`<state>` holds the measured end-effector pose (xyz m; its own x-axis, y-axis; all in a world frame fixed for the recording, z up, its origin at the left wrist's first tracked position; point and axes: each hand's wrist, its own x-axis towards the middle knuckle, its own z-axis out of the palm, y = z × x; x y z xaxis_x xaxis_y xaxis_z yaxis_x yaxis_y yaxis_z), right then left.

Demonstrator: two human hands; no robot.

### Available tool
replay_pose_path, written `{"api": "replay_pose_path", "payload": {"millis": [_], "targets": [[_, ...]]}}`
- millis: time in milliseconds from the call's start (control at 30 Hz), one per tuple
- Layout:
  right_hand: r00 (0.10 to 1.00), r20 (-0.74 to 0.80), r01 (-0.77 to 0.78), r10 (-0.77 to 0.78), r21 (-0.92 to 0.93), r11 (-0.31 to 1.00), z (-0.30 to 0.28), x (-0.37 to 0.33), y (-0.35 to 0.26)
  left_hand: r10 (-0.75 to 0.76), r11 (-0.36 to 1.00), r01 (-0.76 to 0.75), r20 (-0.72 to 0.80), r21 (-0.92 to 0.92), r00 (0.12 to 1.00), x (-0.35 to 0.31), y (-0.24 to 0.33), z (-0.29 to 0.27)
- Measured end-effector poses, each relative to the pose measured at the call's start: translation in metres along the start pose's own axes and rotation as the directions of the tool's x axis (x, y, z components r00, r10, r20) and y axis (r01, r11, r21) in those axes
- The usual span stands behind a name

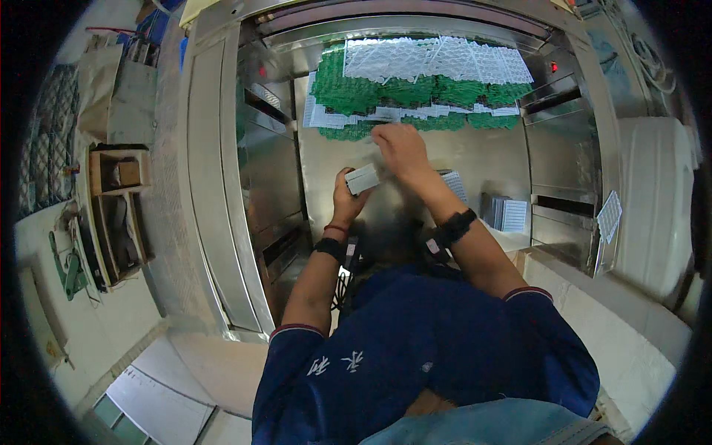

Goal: Sorting medicinal blister packs from a large pile into organized stacks on a workbench.

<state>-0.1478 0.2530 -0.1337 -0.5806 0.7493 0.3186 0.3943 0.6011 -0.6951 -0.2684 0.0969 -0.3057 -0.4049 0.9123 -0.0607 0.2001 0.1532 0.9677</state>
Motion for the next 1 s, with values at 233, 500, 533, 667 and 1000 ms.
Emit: {"api": "replay_pose_path", "payload": {"millis": [233, 500, 533, 667, 1000], "targets": [[0.786, 0.61, -0.015, 0.103, -0.149, 0.989, 0.07, -0.038, 0.031, 0.043, 0.991, -0.036, -0.048, 0.129, 0.998, -0.003, 0.043, 0.011], [0.862, 0.075, -0.444, 0.502, 0.59, 0.674, 0.105, -0.096, 0.108, 0.14, 0.984, -0.138, -0.012, 0.113, 0.99, 0.019, 0.046, 0.033], [0.868, 0.189, -0.479, 0.46, 0.565, 0.672, 0.118, -0.112, 0.115, 0.141, 0.985, -0.141, 0.013, 0.099, 0.99, 0.022, 0.047, 0.039], [0.891, 0.351, -0.43, 0.289, 0.448, 0.784, 0.096, -0.105, 0.096, 0.077, 0.994, -0.073, -0.047, 0.084, 0.996, 0.019, 0.015, 0.036], [0.882, 0.397, -0.403, 0.255, 0.351, 0.845, -0.07, -0.107, 0.114, -0.23, 0.877, 0.363, 0.39, -0.314, 0.892, 0.035, 0.128, 0.091]]}}
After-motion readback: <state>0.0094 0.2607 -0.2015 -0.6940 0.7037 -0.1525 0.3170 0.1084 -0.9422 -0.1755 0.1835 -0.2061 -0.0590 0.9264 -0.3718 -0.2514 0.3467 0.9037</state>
